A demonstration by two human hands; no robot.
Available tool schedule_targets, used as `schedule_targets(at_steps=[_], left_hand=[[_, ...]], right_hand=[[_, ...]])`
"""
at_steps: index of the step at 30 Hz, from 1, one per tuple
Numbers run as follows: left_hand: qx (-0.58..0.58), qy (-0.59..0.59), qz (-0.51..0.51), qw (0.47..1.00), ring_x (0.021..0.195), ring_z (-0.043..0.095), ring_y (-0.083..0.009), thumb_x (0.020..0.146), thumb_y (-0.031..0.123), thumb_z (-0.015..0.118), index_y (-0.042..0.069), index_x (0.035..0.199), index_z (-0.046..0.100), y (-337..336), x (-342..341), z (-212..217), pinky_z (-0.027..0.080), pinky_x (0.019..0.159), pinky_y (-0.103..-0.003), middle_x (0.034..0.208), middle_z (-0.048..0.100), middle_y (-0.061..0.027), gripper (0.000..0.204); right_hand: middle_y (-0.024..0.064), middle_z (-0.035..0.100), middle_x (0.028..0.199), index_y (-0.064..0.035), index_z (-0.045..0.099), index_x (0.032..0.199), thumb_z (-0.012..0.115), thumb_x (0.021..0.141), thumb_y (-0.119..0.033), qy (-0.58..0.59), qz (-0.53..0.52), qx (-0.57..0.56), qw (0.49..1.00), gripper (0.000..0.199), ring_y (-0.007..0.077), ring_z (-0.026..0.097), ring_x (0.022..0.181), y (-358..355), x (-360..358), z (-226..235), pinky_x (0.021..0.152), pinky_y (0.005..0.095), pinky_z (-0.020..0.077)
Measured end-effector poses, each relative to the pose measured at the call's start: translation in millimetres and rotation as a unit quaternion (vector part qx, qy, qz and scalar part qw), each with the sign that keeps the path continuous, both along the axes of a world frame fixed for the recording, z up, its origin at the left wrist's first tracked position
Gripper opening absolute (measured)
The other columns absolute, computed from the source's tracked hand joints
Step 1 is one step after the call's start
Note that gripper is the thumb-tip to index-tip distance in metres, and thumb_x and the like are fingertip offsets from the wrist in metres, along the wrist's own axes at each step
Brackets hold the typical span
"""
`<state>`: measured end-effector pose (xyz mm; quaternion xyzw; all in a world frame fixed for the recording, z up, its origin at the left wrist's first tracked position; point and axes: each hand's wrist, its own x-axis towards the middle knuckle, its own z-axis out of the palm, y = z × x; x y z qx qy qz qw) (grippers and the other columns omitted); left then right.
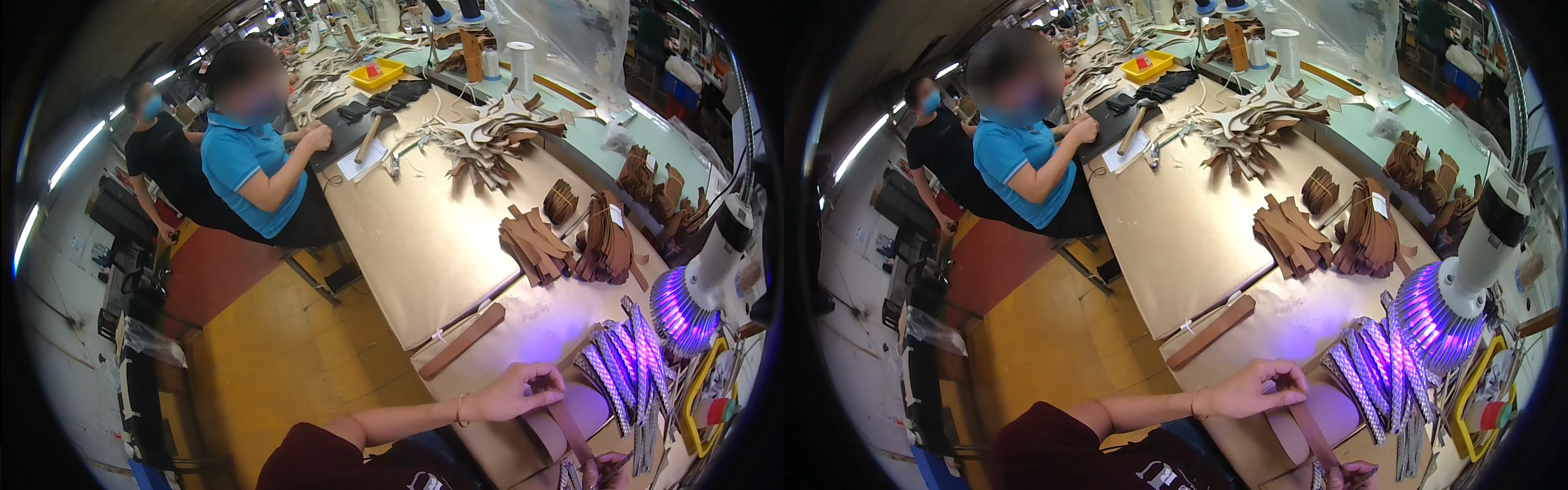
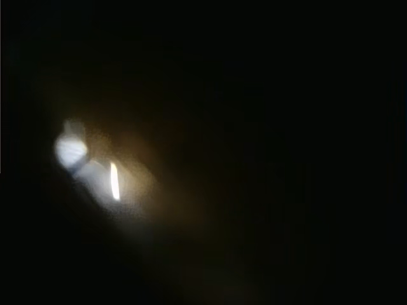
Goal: The person repeatedly picks up braided cords and wraps them around a cylindrical cardboard form, stacking them in layers. The person handles the cords by hand, aligning and pressing them into place on the form. The person occasionally adjusts the stack and repositions the form on the workbench.
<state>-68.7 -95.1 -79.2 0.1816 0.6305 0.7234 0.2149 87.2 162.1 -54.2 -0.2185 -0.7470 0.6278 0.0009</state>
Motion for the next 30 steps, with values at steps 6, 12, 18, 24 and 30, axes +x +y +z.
schedule_targets(at_steps=[6, 12, 18, 24, 30], left_hand=[[0.049, -0.083, 0.003, 0.995, 0.084, 0.057, -0.0052, 0.094, 0.017, 0.066, 0.004, 0.101, 0.062, 11, 6, -17, 0.047, 0.075, -0.022, 0.09, 0.062, 0.0009, 0.015], [0.051, -0.113, 0.029, 0.992, 0.088, 0.055, -0.0046, 0.094, 0.015, 0.067, 0.003, 0.1, 0.061, 15, 19, -25, 0.046, 0.079, -0.022, 0.094, 0.061, 0.0018, 0.014], [0.044, -0.114, 0.069, 0.99, 0.084, 0.053, -0.0038, 0.094, 0.016, 0.067, 0.003, 0.1, 0.062, 19, 26, -26, 0.045, 0.075, -0.021, 0.089, 0.059, 0.0033, 0.015], [0.055, -0.102, 0.097, 0.988, 0.073, 0.049, -0.001, 0.094, 0.02, 0.068, 0.004, 0.099, 0.063, 22, 29, -29, 0.042, 0.066, -0.018, 0.081, 0.055, 0.0069, 0.017], [0.054, -0.108, 0.108, 0.987, 0.073, 0.047, -0.0011, 0.095, 0.022, 0.067, 0.005, 0.098, 0.063, 24, 31, -31, 0.04, 0.066, -0.018, 0.081, 0.055, 0.0072, 0.018]], right_hand=[[0.0026, 0.063, 0.086, -0.0051, 0.059, 0.099, 0.067, 0.091, -0.003, -0.036, 0.024, -0.005, 0.999, 0.012, 0.009, 0.058, 0.079, -2, 4, -7, 0.073, 0.0222, 0.0474], [0.002, 0.062, 0.085, -0.005, 0.06, 0.101, 0.067, 0.091, -0.004, -0.062, 0.035, -0.032, 0.997, 0.012, 0.0086, 0.057, 0.079, -6, 6, -13, 0.073, 0.0219, 0.0466], [0.0014, 0.062, 0.085, -0.0049, 0.06, 0.102, 0.067, 0.091, -0.005, -0.077, 0.039, -0.049, 0.995, 0.013, 0.0083, 0.057, 0.079, -8, 5, -15, 0.072, 0.0216, 0.0458], [0.0007, 0.062, 0.085, -0.0049, 0.061, 0.103, 0.068, 0.091, -0.006, -0.093, 0.038, -0.062, 0.993, 0.014, 0.0079, 0.056, 0.078, -8, 4, -17, 0.072, 0.0213, 0.045], [0.0001, 0.062, 0.085, -0.0048, 0.061, 0.104, 0.068, 0.091, -0.007, -0.097, 0.041, -0.073, 0.992, 0.015, 0.0076, 0.056, 0.078, -10, 1, -15, 0.071, 0.0211, 0.0442]])
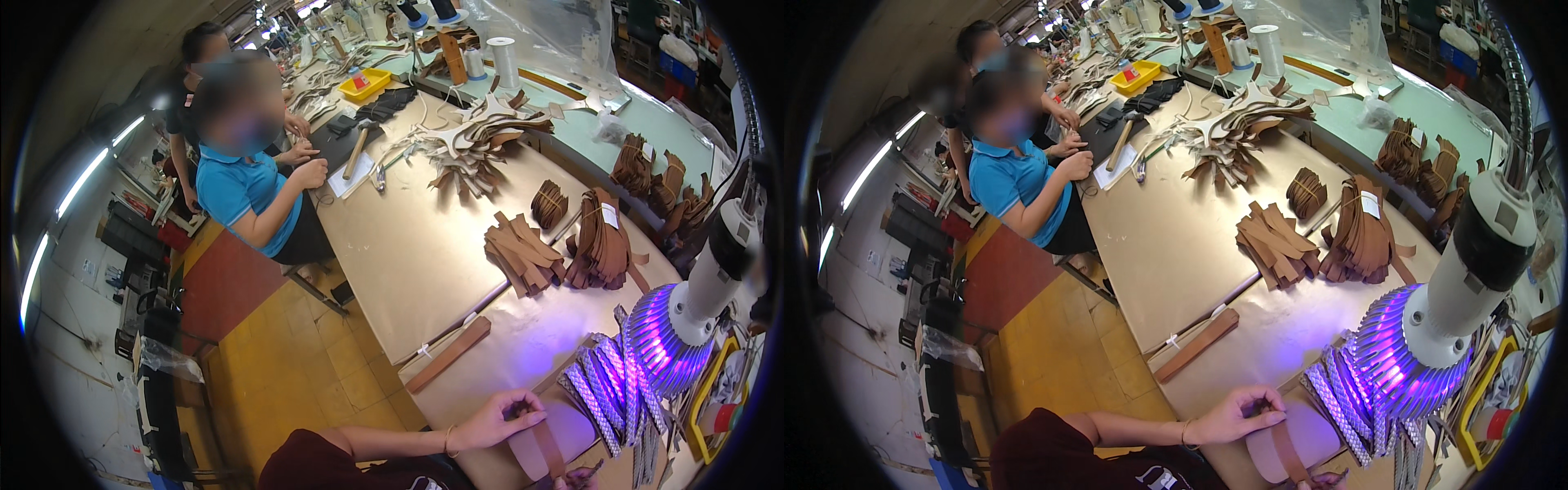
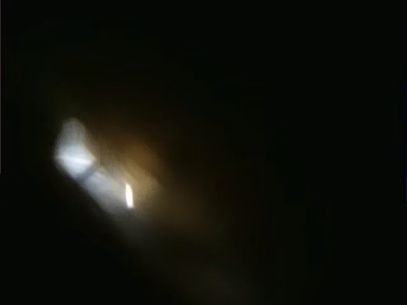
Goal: The person repeatedly picks up braided cords and wraps them around a cylindrical cardboard form, stacking them in layers. The person handles the cords by hand, aligning and pressing them into place on the form. The person occasionally adjusts the stack and repositions the form on the workbench.
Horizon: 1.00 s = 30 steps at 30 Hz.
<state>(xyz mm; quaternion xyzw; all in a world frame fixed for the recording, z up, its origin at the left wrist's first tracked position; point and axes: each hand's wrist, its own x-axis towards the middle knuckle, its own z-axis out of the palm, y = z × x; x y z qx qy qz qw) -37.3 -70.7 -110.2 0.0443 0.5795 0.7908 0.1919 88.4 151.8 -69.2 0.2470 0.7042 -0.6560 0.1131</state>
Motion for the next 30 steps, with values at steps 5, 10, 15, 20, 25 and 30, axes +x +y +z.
schedule_targets(at_steps=[5, 10, 15, 20, 25, 30], left_hand=[[0.005, 0.015, 0.013, 1.0, 0.075, 0.047, -0.0016, 0.095, 0.021, 0.066, 0.004, 0.098, 0.064, 1, 0, 1, 0.041, 0.067, -0.019, 0.081, 0.055, 0.0067, 0.017], [0.013, 0.003, 0.01, 1.0, 0.076, 0.047, -0.0016, 0.095, 0.022, 0.067, 0.004, 0.098, 0.063, 1, 1, 1, 0.041, 0.068, -0.019, 0.083, 0.055, 0.0068, 0.018], [0.016, -0.003, 0.01, 1.0, 0.076, 0.047, -0.0015, 0.095, 0.022, 0.067, 0.005, 0.098, 0.063, 2, 3, -3, 0.041, 0.068, -0.019, 0.083, 0.055, 0.0069, 0.018], [-0.002, -0.038, -0.042, 0.998, 0.092, 0.053, -0.006, 0.095, 0.014, 0.065, 0.004, 0.103, 0.061, -4, 1, -4, 0.045, 0.083, -0.023, 0.096, 0.059, 0.002, 0.014], [-0.069, -0.017, -0.036, 0.997, 0.09, 0.054, -0.0058, 0.094, 0.013, 0.066, 0.004, 0.101, 0.062, -10, -5, 8, 0.046, 0.081, -0.024, 0.094, 0.06, 0.0021, 0.012], [-0.066, -0.011, -0.03, 0.997, 0.088, 0.055, -0.0065, 0.092, 0.012, 0.067, 0.004, 0.099, 0.062, -12, -7, 15, 0.047, 0.079, -0.024, 0.091, 0.061, 0.0015, 0.011]], right_hand=[[-0.0006, 0.062, 0.084, -0.0042, 0.062, 0.107, 0.068, 0.09, -0.008, -0.003, -0.001, -0.019, 1.0, 0.018, 0.0072, 0.055, 0.078, 2, 1, -2, 0.07, 0.0211, 0.0438], [-0.0002, 0.063, 0.086, -0.0028, 0.063, 0.108, 0.069, 0.09, -0.009, -0.034, 0.024, 0.029, 0.999, 0.02, 0.0071, 0.056, 0.076, 8, 4, -9, 0.069, 0.0226, 0.046], [0.0017, 0.065, 0.087, -0.002, 0.063, 0.105, 0.069, 0.091, -0.012, -0.047, 0.0, -0.008, 0.999, 0.018, 0.0077, 0.058, 0.076, 7, 7, -9, 0.069, 0.0233, 0.0479], [0.0036, 0.066, 0.088, -0.0013, 0.064, 0.105, 0.068, 0.092, -0.016, -0.062, 0.039, 0.022, 0.997, 0.019, 0.0084, 0.058, 0.075, 9, 7, -1, 0.067, 0.0239, 0.0475], [0.0039, 0.066, 0.09, -0.0011, 0.063, 0.107, 0.066, 0.095, -0.019, -0.062, 0.062, 0.109, 0.99, 0.022, 0.0096, 0.057, 0.076, 11, 5, -3, 0.067, 0.0238, 0.0453], [-0.0024, 0.059, 0.08, -0.0023, 0.061, 0.093, 0.073, 0.085, -0.017, 0.008, -0.116, -0.017, 0.993, 0.021, 0.0067, 0.05, 0.071, -1, 20, 5, 0.063, 0.0236, 0.0401]])
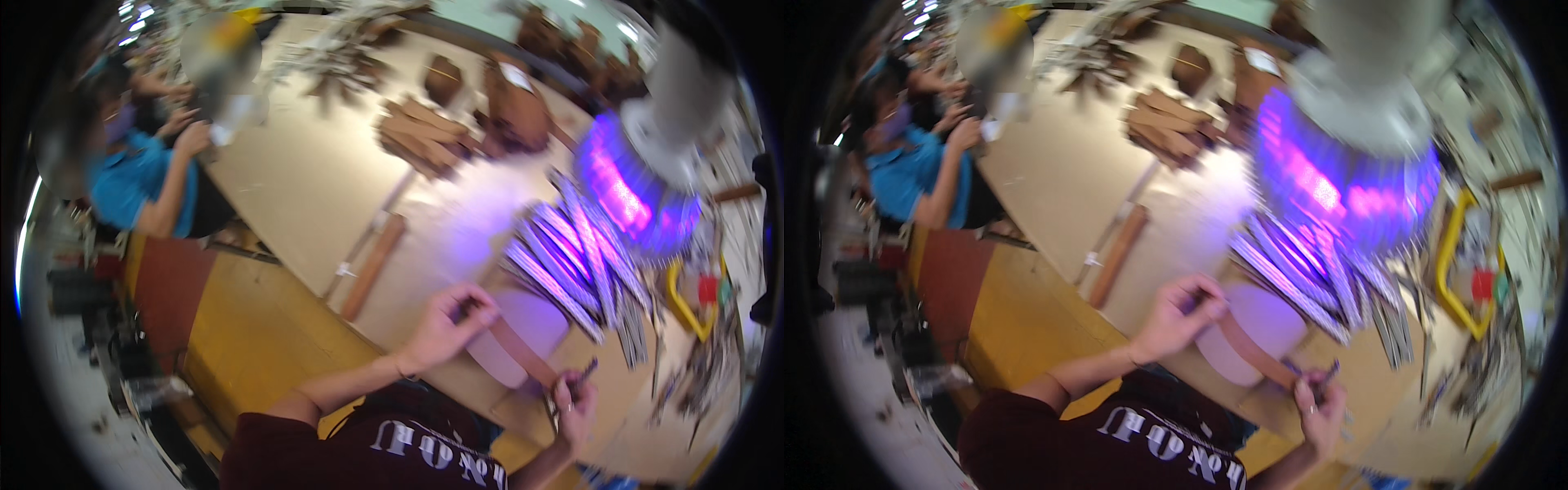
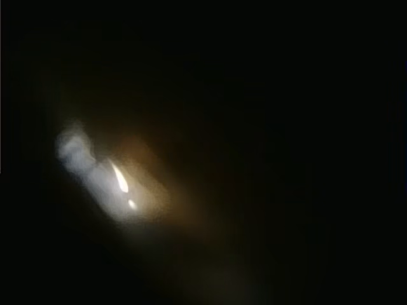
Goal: The person repeatedly picks up braided cords and wraps them around a cylindrical cardboard form, stacking them in layers. The person handles the cords by hand, aligning and pressing them into place on the form. The person occasionally adjusts the stack and repositions the form on the workbench.
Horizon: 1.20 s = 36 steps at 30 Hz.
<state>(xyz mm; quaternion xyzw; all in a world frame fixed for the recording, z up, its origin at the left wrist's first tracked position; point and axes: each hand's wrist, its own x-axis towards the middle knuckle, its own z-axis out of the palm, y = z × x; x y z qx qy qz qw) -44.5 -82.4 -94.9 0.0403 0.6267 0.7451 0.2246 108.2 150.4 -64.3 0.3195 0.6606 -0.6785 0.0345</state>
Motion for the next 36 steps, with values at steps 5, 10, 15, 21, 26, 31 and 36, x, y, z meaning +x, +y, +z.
schedule_targets(at_steps=[5, 10, 15, 21, 26, 31, 36], left_hand=[[0.046, 0.004, 0.036, 0.998, 0.086, 0.057, -0.007, 0.095, 0.013, 0.064, 0.001, 0.099, 0.064, 5, -3, 4, 0.046, 0.079, -0.023, 0.091, 0.064, -0.0009, 0.013], [0.024, -0.007, 0.016, 1.0, 0.088, 0.056, -0.0078, 0.095, 0.012, 0.064, -0.001, 0.103, 0.065, -1, -6, 11, 0.046, 0.081, -0.024, 0.094, 0.063, -0.0031, 0.015], [0.003, 0.08, -0.015, 0.997, 0.089, 0.055, -0.0101, 0.092, 0.008, 0.065, 0.001, 0.099, 0.064, -5, -1, 3, 0.046, 0.082, -0.025, 0.097, 0.06, -0.0035, 0.01], [0.043, 0.064, -0.055, 0.995, 0.091, 0.056, -0.0093, 0.092, 0.009, 0.067, 0.004, 0.096, 0.062, -6, -11, 1, 0.046, 0.082, -0.025, 0.097, 0.06, -0.0024, 0.009], [0.098, 0.043, -0.039, 0.994, 0.077, 0.056, -0.0015, 0.09, 0.014, 0.07, 0.005, 0.099, 0.061, -4, -18, 5, 0.043, 0.063, -0.018, 0.085, 0.063, 0.0028, 0.015], [0.095, 0.043, -0.001, 0.995, 0.071, 0.052, -0.0017, 0.089, 0.014, 0.071, 0.005, 0.098, 0.061, 8, -9, 2, 0.042, 0.062, -0.018, 0.08, 0.061, 0.0036, 0.015], [0.046, 0.085, 0.089, 0.991, 0.068, 0.05, -0.0048, 0.091, 0.013, 0.067, 0.003, 0.099, 0.062, 6, -5, 5, 0.041, 0.062, -0.021, 0.078, 0.058, 0.0018, 0.013]], right_hand=[[-0.0012, 0.061, 0.078, -0.0011, 0.063, 0.088, 0.071, 0.088, -0.019, -0.008, 0.042, -0.03, 0.999, 0.02, 0.0075, 0.052, 0.072, -2, -10, 13, 0.064, 0.0229, 0.0405], [0.0015, 0.064, 0.081, -0.0003, 0.062, 0.092, 0.072, 0.089, -0.02, 0.021, 0.006, -0.048, 0.999, 0.023, 0.0088, 0.055, 0.074, -11, -13, 17, 0.067, 0.0236, 0.0432], [0.0026, 0.063, 0.082, -0.0003, 0.061, 0.095, 0.071, 0.09, -0.02, 0.012, -0.02, 0.017, 1.0, 0.023, 0.0094, 0.056, 0.076, -11, -2, 14, 0.069, 0.0248, 0.0446], [0.0049, 0.063, 0.087, -0.0017, 0.062, 0.098, 0.07, 0.088, -0.011, 0.138, -0.069, 0.008, 0.988, 0.015, 0.0112, 0.057, 0.075, 3, -4, 9, 0.065, 0.0257, 0.0453], [0.0049, 0.063, 0.091, -0.002, 0.062, 0.101, 0.067, 0.091, -0.013, 0.112, 0.001, 0.083, 0.99, 0.015, 0.0112, 0.056, 0.079, 13, 0, 12, 0.068, 0.0258, 0.0455], [0.0049, 0.063, 0.094, -0.0023, 0.062, 0.103, 0.064, 0.093, -0.014, 0.101, 0.048, 0.107, 0.988, 0.016, 0.0112, 0.056, 0.082, 15, 0, 13, 0.07, 0.026, 0.0456], [0.005, 0.063, 0.097, -0.0026, 0.062, 0.106, 0.061, 0.096, -0.016, 0.083, 0.064, 0.13, 0.986, 0.017, 0.0112, 0.056, 0.085, 18, 2, 19, 0.073, 0.0261, 0.0458]])
